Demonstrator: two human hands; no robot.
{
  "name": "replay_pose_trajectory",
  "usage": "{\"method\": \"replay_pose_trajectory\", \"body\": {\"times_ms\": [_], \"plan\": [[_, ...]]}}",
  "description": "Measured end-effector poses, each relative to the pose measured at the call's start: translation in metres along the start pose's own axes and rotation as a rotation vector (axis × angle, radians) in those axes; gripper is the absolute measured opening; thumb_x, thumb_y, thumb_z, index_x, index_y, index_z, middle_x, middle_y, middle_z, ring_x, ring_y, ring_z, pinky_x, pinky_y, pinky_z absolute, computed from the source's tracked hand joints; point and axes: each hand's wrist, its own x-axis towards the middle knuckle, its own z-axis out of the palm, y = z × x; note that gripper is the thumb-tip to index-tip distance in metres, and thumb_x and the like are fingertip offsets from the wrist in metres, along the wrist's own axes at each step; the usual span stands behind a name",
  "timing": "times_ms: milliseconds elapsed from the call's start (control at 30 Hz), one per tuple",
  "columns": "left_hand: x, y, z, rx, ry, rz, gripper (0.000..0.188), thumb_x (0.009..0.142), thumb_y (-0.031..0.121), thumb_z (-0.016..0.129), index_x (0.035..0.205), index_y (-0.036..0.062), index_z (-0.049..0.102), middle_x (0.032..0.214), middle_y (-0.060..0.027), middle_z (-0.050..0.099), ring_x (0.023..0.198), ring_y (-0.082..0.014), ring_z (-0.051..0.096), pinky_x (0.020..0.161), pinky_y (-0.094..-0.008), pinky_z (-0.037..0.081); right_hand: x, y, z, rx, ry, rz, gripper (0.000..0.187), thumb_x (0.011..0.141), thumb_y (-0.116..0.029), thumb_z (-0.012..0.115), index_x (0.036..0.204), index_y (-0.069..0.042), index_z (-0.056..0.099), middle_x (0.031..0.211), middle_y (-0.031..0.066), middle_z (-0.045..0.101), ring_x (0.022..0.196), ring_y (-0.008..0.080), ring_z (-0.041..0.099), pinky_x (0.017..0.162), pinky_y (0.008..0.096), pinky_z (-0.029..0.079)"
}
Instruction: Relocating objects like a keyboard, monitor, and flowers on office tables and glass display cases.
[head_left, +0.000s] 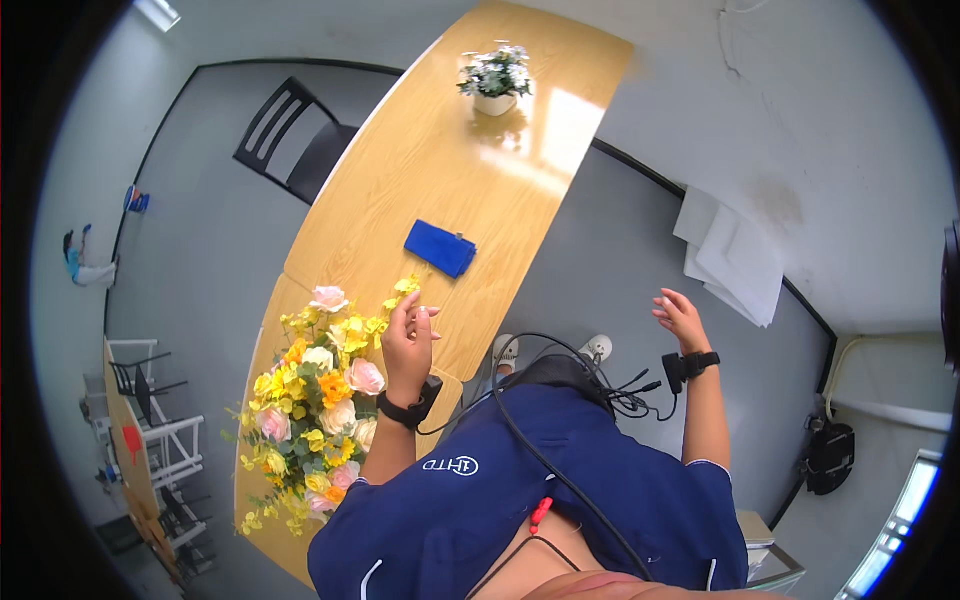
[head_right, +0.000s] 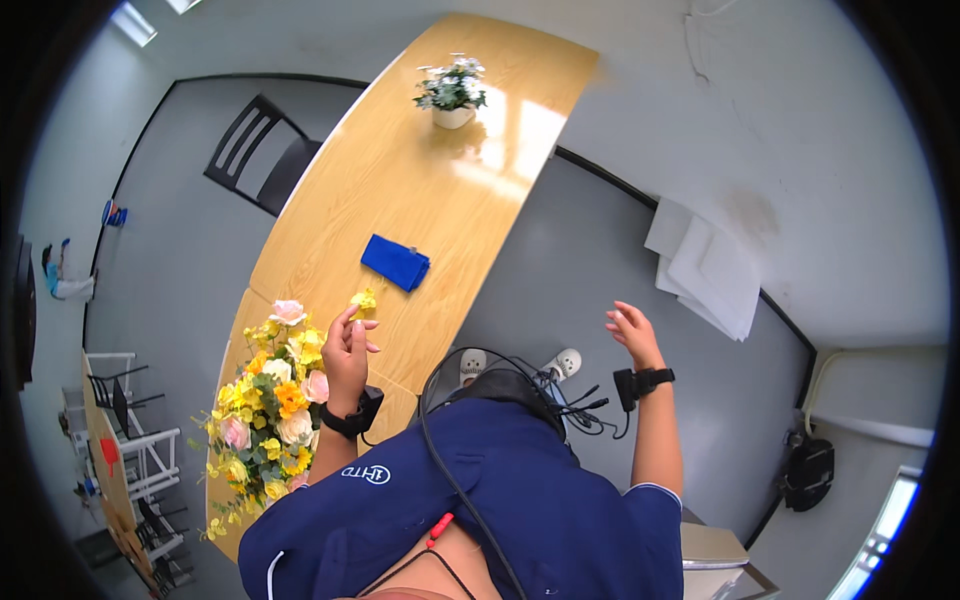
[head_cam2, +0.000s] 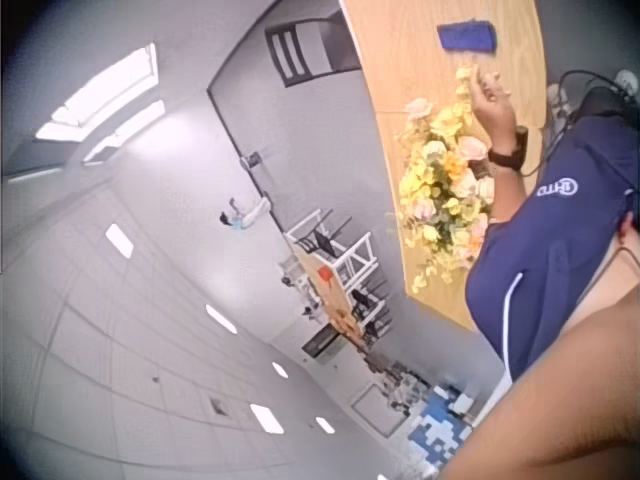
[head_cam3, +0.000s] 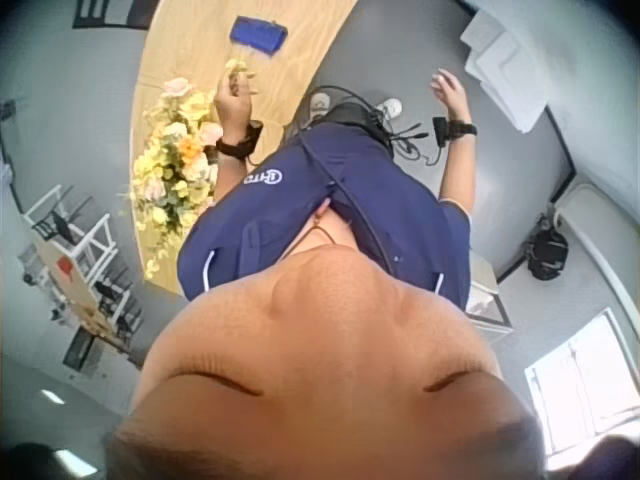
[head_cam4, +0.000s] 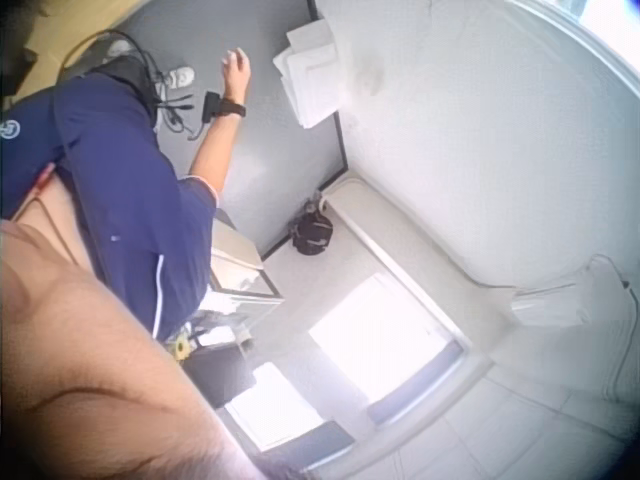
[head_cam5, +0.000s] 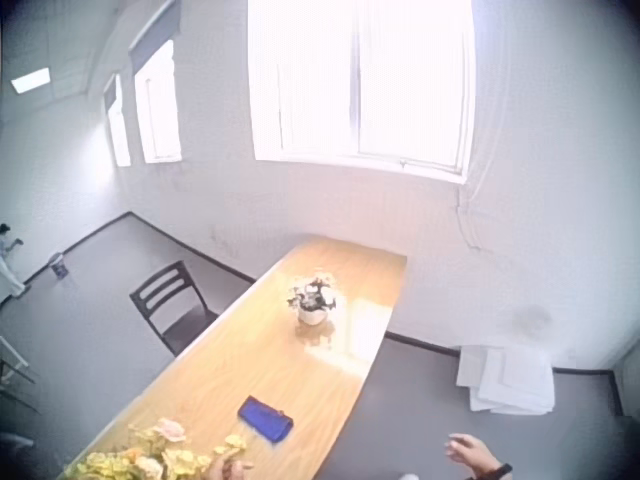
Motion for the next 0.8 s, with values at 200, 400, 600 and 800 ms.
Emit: {"method": "replay_pose_trajectory", "body": {"times_ms": [200,400,600,800], "plan": [[0.024,0.045,0.121,0.102,-0.158,0.1,0.022,0.083,0.009,0.045,0.102,-0.0005,0.052,0.061,-0.0025,0.053,0.05,-0.0051,0.047,0.043,-0.018,0.037,-0.054,0.195,-0.171,-0.216,0.71,-0.037,0.018,0.078,-0.019,0.055,0.071,-0.003,0.055,0.063,0.0022,0.054,0.061,0.0111,0.051,0.056,0.025,0.039],[0.007,0.088,0.296,0.209,-0.591,0.408,0.013,0.082,0.008,0.05,0.09,0.0001,0.058,0.056,-0.0006,0.045,0.048,-0.0048,0.04,0.044,-0.0188,0.032,-0.149,0.348,-0.169,0.078,0.807,0.405,0.028,0.08,-0.029,0.049,0.07,-0.003,0.055,0.065,0.0046,0.056,0.058,0.0146,0.052,0.055,0.0285,0.042],[-0.038,0.126,0.45,0.168,-0.9,0.568,0.012,0.082,0.01,0.051,0.083,-0.0004,0.058,0.054,-0.003,0.047,0.046,-0.0069,0.039,0.045,-0.0206,0.033,-0.175,0.446,-0.06,0.513,0.808,0.599,0.03,0.082,-0.028,0.048,0.089,-0.001,0.059,0.08,0.0062,0.06,0.074,0.0151,0.055,0.067,0.0277,0.044],[-0.073,0.148,0.54,0.25,-1.188,0.696,0.018,0.081,0.016,0.054,0.075,-0.0013,0.057,0.051,-0.0056,0.049,0.044,-0.0093,0.04,0.044,-0.0232,0.033,-0.146,0.458,-0.003,0.818,0.685,0.758,0.03,0.082,-0.03,0.048,0.093,-0.003,0.057,0.086,0.0083,0.058,0.076,0.0198,0.055,0.067,0.0324,0.043]]}}
